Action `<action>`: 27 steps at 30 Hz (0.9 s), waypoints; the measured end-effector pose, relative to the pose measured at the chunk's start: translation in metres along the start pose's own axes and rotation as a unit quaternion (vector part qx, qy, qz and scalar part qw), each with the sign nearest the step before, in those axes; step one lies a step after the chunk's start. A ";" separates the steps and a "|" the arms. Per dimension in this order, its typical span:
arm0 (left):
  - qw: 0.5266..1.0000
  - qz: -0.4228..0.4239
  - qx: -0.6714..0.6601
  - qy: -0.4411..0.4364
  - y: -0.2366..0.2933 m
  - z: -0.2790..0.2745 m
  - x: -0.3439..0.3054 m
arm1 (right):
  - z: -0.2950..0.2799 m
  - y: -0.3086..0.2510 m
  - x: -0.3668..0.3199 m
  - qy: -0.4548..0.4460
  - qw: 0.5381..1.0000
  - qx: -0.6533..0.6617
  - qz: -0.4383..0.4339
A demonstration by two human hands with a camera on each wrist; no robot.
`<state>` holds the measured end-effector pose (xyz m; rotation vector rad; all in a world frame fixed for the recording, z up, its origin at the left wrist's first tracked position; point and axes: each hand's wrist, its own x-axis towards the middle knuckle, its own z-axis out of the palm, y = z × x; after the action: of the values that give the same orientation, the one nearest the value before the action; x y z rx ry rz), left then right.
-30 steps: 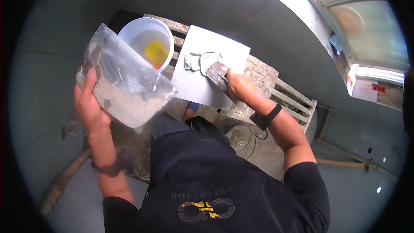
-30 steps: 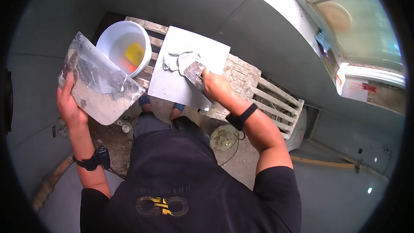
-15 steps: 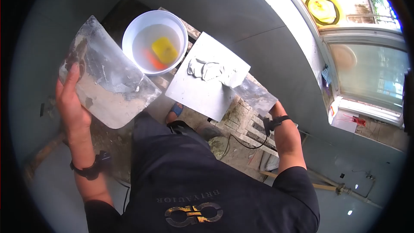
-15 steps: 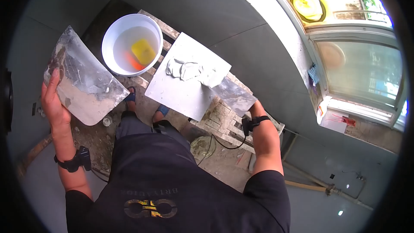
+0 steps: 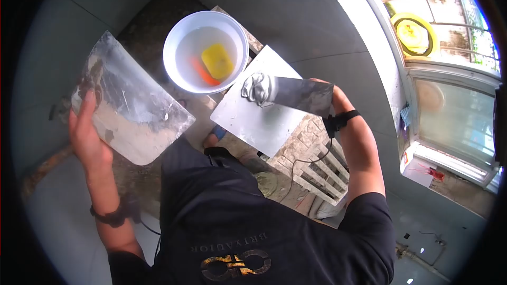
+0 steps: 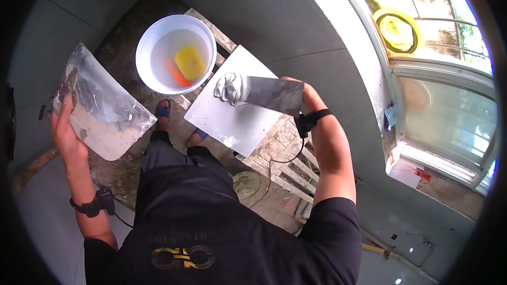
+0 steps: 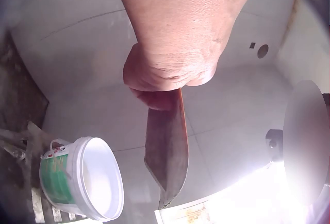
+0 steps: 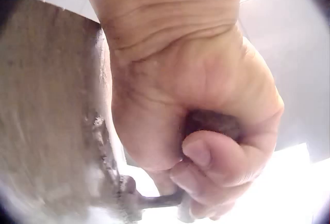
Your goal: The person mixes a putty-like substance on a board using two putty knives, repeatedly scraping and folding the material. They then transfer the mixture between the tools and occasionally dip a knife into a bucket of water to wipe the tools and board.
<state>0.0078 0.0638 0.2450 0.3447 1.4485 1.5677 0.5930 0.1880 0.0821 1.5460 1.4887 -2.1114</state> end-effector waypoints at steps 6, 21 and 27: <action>0.999 0.006 -0.024 -0.044 0.006 0.009 0.004 | 0.126 -0.113 -0.068 0.291 0.820 -0.493 -0.028; 0.985 -0.025 -0.058 -0.159 0.015 0.037 0.028 | 0.200 -0.099 -0.055 0.362 0.830 -0.423 0.036; 0.985 -0.013 -0.045 -0.163 0.020 0.024 0.048 | 0.177 -0.098 -0.058 0.288 0.848 -0.433 0.104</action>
<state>-0.0085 0.1188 0.2513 0.5014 1.1218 1.4713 0.4464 0.0794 0.1867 1.8349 1.9125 -0.6260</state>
